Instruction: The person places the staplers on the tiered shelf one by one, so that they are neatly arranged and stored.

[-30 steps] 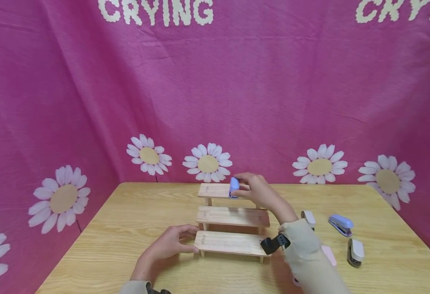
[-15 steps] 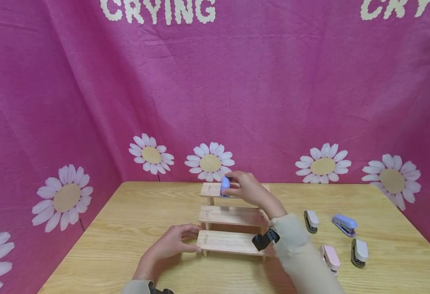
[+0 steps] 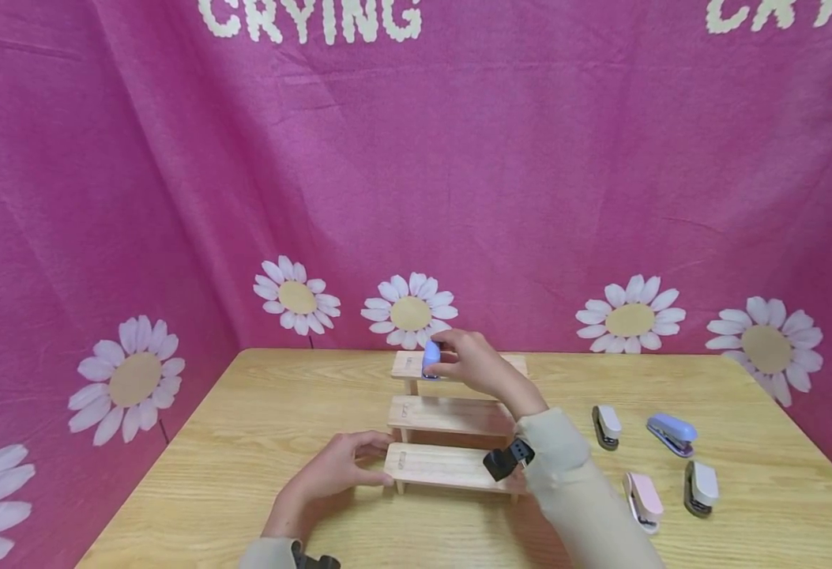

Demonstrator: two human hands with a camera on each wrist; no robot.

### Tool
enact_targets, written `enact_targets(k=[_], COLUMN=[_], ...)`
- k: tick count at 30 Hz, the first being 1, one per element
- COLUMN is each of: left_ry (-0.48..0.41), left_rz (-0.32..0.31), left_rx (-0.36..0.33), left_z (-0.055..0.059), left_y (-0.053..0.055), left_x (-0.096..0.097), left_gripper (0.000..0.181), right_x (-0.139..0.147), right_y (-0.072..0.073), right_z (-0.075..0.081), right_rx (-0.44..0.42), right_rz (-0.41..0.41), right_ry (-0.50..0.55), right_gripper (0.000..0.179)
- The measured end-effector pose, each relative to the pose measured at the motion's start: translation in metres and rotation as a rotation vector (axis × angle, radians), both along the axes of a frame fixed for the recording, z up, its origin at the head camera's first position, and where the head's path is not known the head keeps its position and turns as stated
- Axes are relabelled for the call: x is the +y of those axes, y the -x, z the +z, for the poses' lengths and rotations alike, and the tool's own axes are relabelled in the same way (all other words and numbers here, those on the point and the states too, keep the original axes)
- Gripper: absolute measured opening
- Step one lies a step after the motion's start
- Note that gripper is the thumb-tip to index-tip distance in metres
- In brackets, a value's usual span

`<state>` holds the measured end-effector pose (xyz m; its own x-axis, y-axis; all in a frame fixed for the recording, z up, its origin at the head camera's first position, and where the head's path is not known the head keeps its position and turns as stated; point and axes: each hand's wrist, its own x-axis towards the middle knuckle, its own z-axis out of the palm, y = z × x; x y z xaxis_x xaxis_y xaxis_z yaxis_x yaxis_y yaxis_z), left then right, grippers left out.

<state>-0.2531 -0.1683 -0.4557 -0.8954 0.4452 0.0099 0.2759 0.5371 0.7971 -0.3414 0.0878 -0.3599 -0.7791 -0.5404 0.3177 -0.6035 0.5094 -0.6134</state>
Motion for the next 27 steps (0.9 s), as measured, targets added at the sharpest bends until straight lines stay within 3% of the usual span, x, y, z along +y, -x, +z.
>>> enact_targets(k=[27], left_ry=[0.016], left_rz=[0.009], left_rx=[0.01], left_z=[-0.0027], left_y=[0.001], left_x=[-0.0011], left_gripper=[0.05], right_x=[-0.0015], right_y=[0.0013], right_z=[-0.0026], right_rx=[-0.006], right_rz=[-0.009], right_ry=[-0.027], right_gripper=[0.053])
